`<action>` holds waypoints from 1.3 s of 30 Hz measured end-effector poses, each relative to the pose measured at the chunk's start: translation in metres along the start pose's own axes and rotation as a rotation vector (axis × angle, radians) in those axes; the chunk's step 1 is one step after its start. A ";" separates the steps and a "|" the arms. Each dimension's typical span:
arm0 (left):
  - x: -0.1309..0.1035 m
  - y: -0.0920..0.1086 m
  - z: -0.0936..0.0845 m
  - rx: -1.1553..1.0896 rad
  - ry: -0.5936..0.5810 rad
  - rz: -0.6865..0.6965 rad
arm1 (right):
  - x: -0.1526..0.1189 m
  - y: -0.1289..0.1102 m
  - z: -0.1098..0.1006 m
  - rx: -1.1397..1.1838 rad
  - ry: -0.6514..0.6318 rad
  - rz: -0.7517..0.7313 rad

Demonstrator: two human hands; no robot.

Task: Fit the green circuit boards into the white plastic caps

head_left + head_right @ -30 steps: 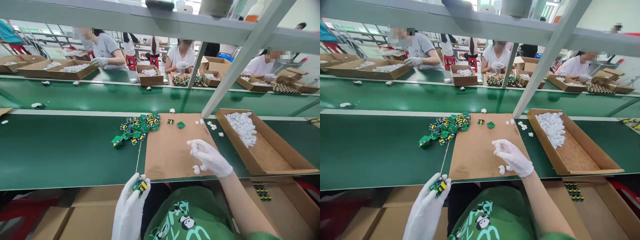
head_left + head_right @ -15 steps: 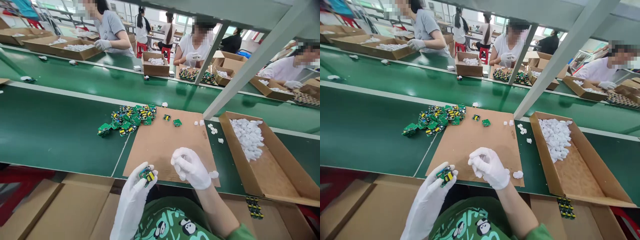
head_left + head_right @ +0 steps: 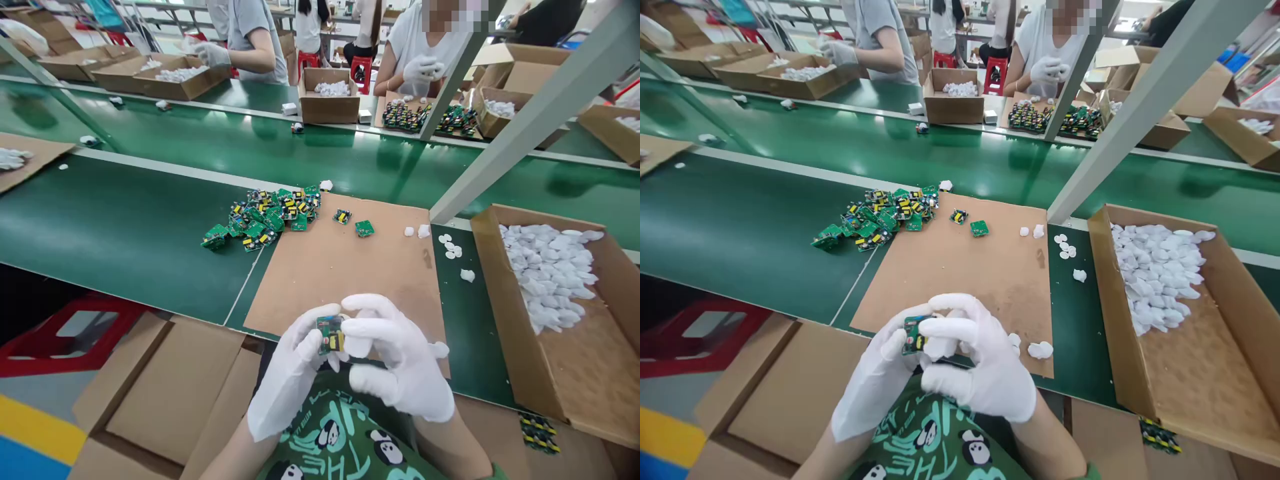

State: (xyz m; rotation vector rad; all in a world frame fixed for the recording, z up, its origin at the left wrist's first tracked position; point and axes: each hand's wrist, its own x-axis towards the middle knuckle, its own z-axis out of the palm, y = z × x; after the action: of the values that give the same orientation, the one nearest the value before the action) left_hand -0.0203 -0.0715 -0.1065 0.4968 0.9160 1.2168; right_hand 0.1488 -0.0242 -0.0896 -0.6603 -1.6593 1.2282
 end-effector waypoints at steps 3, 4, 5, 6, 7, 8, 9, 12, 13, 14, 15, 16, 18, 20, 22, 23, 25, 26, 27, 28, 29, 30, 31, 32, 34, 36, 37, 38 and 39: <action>0.000 0.002 0.001 0.038 0.009 0.013 | -0.001 0.000 0.006 0.016 -0.059 0.006; -0.001 0.002 0.001 0.054 0.022 0.022 | -0.003 0.000 0.008 0.029 -0.022 0.052; -0.001 0.002 0.000 0.077 0.033 0.026 | -0.004 0.000 0.010 0.046 0.030 0.106; -0.001 0.002 -0.002 0.109 0.045 0.027 | -0.006 0.000 0.011 0.061 0.078 0.160; -0.001 0.002 -0.003 0.150 0.058 0.033 | -0.007 0.000 0.012 0.064 0.109 0.211; -0.001 0.002 -0.005 0.200 0.070 0.045 | -0.007 -0.001 0.013 0.053 0.125 0.249; -0.001 0.003 -0.007 0.254 0.084 0.063 | -0.007 -0.002 0.012 0.027 0.130 0.272; 0.002 0.004 -0.010 0.402 0.099 0.119 | -0.002 -0.006 0.009 -0.057 0.096 0.317; 0.003 0.005 -0.011 0.419 0.083 0.122 | 0.001 -0.007 0.008 -0.077 0.078 0.345; 0.004 0.006 -0.011 0.415 0.056 0.117 | 0.003 -0.008 0.007 -0.092 0.058 0.377; 0.005 0.007 -0.011 0.394 0.021 0.105 | 0.005 -0.008 0.007 -0.099 0.036 0.407; 0.006 0.008 -0.011 0.361 -0.014 0.092 | 0.006 -0.007 0.007 -0.090 0.019 0.426; 0.008 0.010 -0.011 0.287 -0.059 0.073 | 0.006 -0.002 0.009 -0.039 0.012 0.402; 0.010 0.011 -0.011 0.216 -0.066 0.059 | 0.005 0.004 0.012 -0.047 0.039 0.280; 0.010 0.011 -0.010 0.142 -0.092 0.016 | 0.004 0.010 0.014 -0.130 0.045 0.105; 0.009 0.012 -0.010 0.113 -0.113 -0.016 | 0.004 0.012 0.014 -0.187 0.039 0.028; 0.009 0.013 -0.011 0.078 -0.136 -0.057 | 0.005 0.015 0.014 -0.283 0.025 -0.089; 0.009 0.014 -0.012 0.084 -0.140 -0.057 | 0.006 0.015 0.014 -0.325 0.020 -0.127; 0.010 0.015 -0.013 0.107 -0.136 -0.046 | 0.007 0.015 0.013 -0.368 0.016 -0.154; 0.010 0.017 -0.014 0.142 -0.139 -0.031 | 0.007 0.014 0.013 -0.414 0.003 -0.170; 0.010 0.019 -0.015 0.187 -0.155 -0.026 | 0.007 0.013 0.012 -0.459 -0.021 -0.172; 0.011 0.021 -0.016 0.239 -0.184 -0.033 | 0.006 0.012 0.012 -0.502 -0.053 -0.157; 0.011 0.024 -0.016 0.283 -0.212 -0.053 | 0.006 0.010 0.012 -0.542 -0.084 -0.137; 0.010 0.026 -0.017 0.308 -0.234 -0.079 | 0.006 0.009 0.013 -0.572 -0.110 -0.120; 0.009 0.029 -0.017 0.305 -0.255 -0.120 | 0.008 0.008 0.015 -0.563 -0.144 -0.129; 0.007 0.029 -0.016 0.263 -0.231 -0.112 | 0.012 0.010 0.018 -0.484 -0.173 -0.199; 0.006 0.028 -0.015 0.242 -0.211 -0.094 | 0.013 0.012 0.020 -0.450 -0.184 -0.242; 0.005 0.027 -0.015 0.224 -0.192 -0.078 | 0.014 0.015 0.021 -0.427 -0.182 -0.289; 0.004 0.026 -0.015 0.210 -0.176 -0.068 | 0.015 0.018 0.022 -0.419 -0.170 -0.332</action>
State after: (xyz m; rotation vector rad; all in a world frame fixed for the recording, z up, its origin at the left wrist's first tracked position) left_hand -0.0470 -0.0622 -0.0963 0.7234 0.9060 1.0030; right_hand 0.1204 -0.0147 -0.1023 -0.5077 -2.0986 0.7204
